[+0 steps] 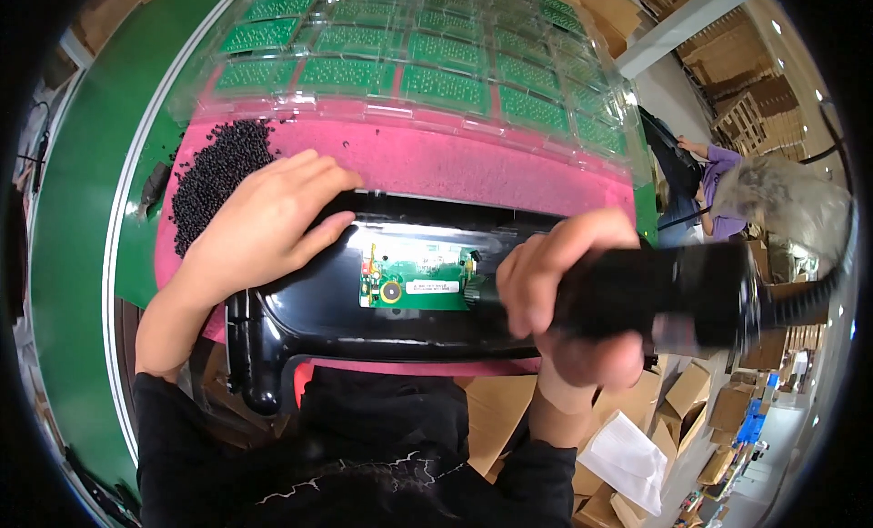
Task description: Assembling circuit boards into black plastic housings using an electric screwdriver.
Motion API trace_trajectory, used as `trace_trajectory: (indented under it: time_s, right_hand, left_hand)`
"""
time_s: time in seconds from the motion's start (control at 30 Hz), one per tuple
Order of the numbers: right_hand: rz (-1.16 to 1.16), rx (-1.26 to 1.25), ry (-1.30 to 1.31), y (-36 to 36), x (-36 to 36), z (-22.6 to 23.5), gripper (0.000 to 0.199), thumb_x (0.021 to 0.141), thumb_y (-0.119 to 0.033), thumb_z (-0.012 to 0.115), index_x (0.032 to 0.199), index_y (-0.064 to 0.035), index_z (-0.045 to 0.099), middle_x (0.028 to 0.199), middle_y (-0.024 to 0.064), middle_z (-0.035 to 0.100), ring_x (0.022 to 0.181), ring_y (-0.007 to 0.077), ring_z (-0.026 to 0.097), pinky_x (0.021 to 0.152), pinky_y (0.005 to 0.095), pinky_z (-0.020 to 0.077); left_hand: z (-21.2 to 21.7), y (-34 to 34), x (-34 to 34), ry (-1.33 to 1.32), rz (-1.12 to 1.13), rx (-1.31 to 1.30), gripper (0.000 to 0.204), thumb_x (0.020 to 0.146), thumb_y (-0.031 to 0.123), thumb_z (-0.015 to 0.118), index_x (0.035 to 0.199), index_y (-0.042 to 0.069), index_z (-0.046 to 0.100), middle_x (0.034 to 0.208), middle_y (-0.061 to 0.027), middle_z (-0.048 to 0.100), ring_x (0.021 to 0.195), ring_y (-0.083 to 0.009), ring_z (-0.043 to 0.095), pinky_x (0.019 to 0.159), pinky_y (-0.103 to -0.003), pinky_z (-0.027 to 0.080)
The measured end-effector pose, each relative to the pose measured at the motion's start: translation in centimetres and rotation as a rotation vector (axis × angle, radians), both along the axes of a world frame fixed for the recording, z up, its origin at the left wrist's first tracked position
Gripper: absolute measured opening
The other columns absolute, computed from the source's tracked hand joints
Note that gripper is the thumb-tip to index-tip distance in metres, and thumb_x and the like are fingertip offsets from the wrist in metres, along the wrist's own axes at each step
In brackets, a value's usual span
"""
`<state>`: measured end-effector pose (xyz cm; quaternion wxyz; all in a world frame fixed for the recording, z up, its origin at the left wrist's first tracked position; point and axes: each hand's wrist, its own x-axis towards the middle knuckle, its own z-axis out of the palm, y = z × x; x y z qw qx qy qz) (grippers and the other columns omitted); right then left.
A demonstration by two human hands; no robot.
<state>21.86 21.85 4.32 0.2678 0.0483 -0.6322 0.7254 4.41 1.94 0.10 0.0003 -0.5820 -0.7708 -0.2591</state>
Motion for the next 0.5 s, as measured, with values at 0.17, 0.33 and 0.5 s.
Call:
trace_trajectory:
  time_s: [0.17,0.33,0.5]
  right_hand:
    - [-0.176,-0.821,-0.043,3.8,0.8,1.2,0.038,0.090,-0.026,0.065,0.112,-0.0008,0.048,0.086,0.0051,0.056,0.078,0.0180,0.056,0.082,0.0377,0.0480]
    - [-0.337,-0.840,0.023,3.5,3.9,0.7,0.049,0.090,-0.018,0.062,0.127,0.0026,0.040,0.119,0.0168,0.050,0.121,0.0282,0.046,0.109,0.0544,0.0352]
    - [-0.566,-0.357,0.224,5.2,13.7,-2.0,0.043,0.094,-0.016,0.052,0.133,-0.0043,0.042,0.127,0.0079,0.052,0.111,0.0191,0.052,0.087,0.0368,0.0450]
  left_hand:
    - [0.4,0.0,0.6,-0.031,-0.101,-0.024,0.019,0.081,0.014,0.067,0.092,0.000,0.058,0.085,-0.0150,0.058,0.082,-0.0351,0.061,0.071,-0.044,0.050]
    - [0.7,-0.7,1.1,-0.062,-0.128,-0.165,0.018,0.084,0.015,0.065,0.083,-0.002,0.060,0.083,-0.0161,0.061,0.077,-0.0364,0.063,0.068,-0.045,0.052]
    - [2.2,-0.2,1.6,-0.091,-0.134,-0.192,0.017,0.084,0.015,0.065,0.081,-0.002,0.061,0.077,-0.0176,0.059,0.075,-0.0379,0.062,0.064,-0.045,0.050]
